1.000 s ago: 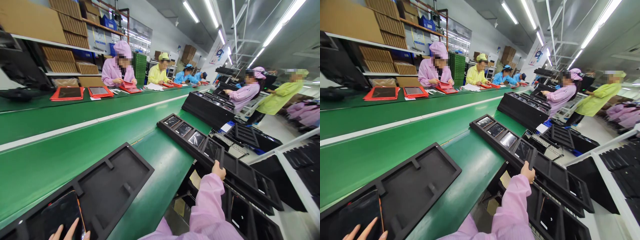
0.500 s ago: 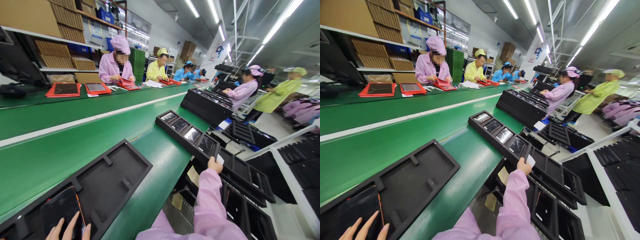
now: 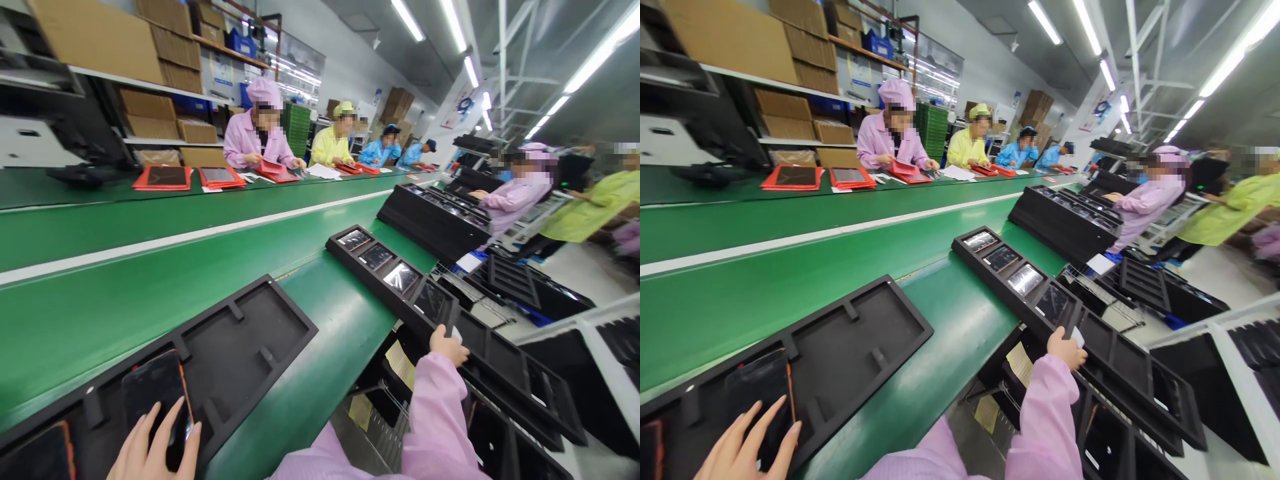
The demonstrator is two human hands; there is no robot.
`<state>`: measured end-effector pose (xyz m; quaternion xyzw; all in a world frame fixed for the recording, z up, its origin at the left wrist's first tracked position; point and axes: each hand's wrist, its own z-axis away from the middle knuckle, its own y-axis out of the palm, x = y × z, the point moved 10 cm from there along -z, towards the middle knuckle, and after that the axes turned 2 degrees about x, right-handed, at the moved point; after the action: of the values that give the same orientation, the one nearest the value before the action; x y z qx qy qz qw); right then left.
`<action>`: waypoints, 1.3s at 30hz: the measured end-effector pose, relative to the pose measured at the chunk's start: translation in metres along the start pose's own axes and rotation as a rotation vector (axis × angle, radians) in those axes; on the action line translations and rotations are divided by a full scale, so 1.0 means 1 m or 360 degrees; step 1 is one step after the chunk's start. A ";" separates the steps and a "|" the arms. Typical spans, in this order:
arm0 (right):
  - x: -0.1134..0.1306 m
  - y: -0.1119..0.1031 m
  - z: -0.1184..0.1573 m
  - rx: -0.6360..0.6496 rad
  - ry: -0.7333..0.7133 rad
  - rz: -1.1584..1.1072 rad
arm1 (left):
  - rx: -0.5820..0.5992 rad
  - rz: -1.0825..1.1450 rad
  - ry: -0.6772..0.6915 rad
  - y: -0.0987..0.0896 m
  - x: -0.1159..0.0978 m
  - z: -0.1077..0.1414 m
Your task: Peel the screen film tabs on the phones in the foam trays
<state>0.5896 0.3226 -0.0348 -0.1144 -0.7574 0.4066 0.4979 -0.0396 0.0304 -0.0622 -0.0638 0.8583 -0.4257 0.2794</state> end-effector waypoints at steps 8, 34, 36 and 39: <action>0.128 0.079 0.213 0.0896 -0.1423 -0.0541 | -0.0027 -0.0060 -0.0305 -0.030 0.012 -0.004; 0.179 0.065 0.619 0.2503 -0.2328 -0.0201 | 0.0152 -0.0069 -0.1389 -0.088 0.166 0.063; 0.178 0.063 0.620 0.2493 -0.2265 -0.0229 | 0.0145 -0.0068 -0.1361 -0.088 0.167 0.062; 0.177 0.059 0.619 0.2529 -0.2218 -0.0291 | 0.0108 -0.0039 -0.1321 -0.088 0.168 0.060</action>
<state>-0.0327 0.1519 -0.0682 0.5598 -0.3980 0.7217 -0.0858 -0.1589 -0.1248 -0.0952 -0.2309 0.6574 -0.3951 0.5986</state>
